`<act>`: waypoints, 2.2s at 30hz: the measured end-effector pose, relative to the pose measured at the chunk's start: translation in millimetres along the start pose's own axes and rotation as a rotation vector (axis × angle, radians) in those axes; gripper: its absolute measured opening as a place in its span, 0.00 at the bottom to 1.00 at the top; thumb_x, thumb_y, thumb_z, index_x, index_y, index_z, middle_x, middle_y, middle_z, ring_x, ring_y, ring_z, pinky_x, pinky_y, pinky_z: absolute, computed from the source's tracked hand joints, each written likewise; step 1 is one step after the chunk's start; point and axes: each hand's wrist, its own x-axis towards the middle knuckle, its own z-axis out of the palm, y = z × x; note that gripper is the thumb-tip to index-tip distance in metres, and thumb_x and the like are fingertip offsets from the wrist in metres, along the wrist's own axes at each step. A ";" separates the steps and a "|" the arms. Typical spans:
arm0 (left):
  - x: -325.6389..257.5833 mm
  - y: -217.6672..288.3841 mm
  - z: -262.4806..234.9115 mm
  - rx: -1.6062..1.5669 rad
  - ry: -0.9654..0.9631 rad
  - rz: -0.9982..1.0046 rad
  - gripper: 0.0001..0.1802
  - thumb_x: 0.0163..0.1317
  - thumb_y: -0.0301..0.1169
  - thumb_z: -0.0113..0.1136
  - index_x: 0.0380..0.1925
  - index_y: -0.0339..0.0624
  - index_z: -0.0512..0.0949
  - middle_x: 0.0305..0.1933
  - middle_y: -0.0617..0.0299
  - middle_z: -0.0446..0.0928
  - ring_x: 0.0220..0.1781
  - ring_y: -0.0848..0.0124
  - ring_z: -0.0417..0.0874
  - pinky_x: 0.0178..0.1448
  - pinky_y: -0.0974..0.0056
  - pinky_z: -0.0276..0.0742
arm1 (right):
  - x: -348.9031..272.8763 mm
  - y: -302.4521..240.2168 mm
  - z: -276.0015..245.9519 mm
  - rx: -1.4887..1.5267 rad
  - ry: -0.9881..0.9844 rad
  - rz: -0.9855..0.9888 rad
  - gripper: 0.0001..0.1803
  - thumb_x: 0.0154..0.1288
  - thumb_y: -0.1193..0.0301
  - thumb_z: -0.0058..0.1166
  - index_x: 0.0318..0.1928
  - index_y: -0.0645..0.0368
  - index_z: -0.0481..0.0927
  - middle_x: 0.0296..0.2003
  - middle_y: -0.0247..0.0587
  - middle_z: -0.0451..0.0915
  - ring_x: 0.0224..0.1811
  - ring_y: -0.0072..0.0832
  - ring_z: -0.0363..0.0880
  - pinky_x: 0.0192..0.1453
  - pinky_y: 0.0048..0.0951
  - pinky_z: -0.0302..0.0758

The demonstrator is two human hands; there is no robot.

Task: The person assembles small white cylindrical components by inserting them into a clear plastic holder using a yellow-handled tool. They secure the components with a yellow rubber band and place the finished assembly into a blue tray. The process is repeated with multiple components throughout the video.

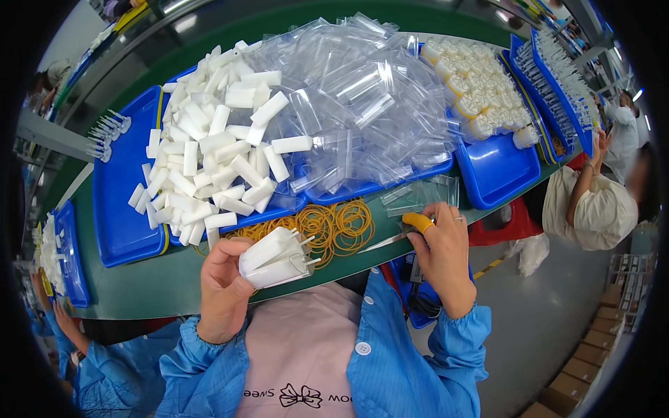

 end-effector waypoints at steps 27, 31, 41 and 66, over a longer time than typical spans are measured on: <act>-6.9 -1.1 12.9 0.898 -0.180 0.412 0.31 0.47 0.31 0.71 0.52 0.34 0.72 0.46 0.55 0.66 0.46 0.66 0.69 0.51 0.65 0.67 | 11.2 -83.4 14.3 1.462 0.455 0.116 0.25 0.54 0.80 0.56 0.53 0.64 0.63 0.33 0.45 0.76 0.31 0.25 0.78 0.38 0.24 0.78; -7.9 1.4 17.7 0.923 -0.178 0.425 0.30 0.47 0.31 0.70 0.51 0.35 0.73 0.45 0.54 0.66 0.44 0.65 0.69 0.48 0.65 0.66 | 11.5 -86.5 14.7 1.502 0.428 0.139 0.25 0.54 0.79 0.60 0.51 0.64 0.65 0.32 0.45 0.77 0.31 0.26 0.78 0.39 0.25 0.77; -7.7 1.6 20.3 0.959 -0.233 0.455 0.28 0.49 0.30 0.69 0.51 0.35 0.74 0.45 0.54 0.64 0.42 0.67 0.70 0.43 0.66 0.69 | 3.4 -96.0 19.6 1.411 0.460 0.117 0.25 0.49 0.74 0.68 0.45 0.63 0.68 0.33 0.47 0.78 0.35 0.30 0.78 0.42 0.27 0.75; 2.0 -6.2 11.8 0.822 -0.205 0.384 0.26 0.47 0.23 0.70 0.48 0.36 0.72 0.50 0.53 0.66 0.49 0.67 0.72 0.52 0.64 0.72 | 9.0 -77.5 3.4 1.035 0.307 -0.072 0.22 0.46 0.71 0.67 0.43 0.61 0.73 0.35 0.40 0.81 0.46 0.32 0.72 0.61 0.44 0.59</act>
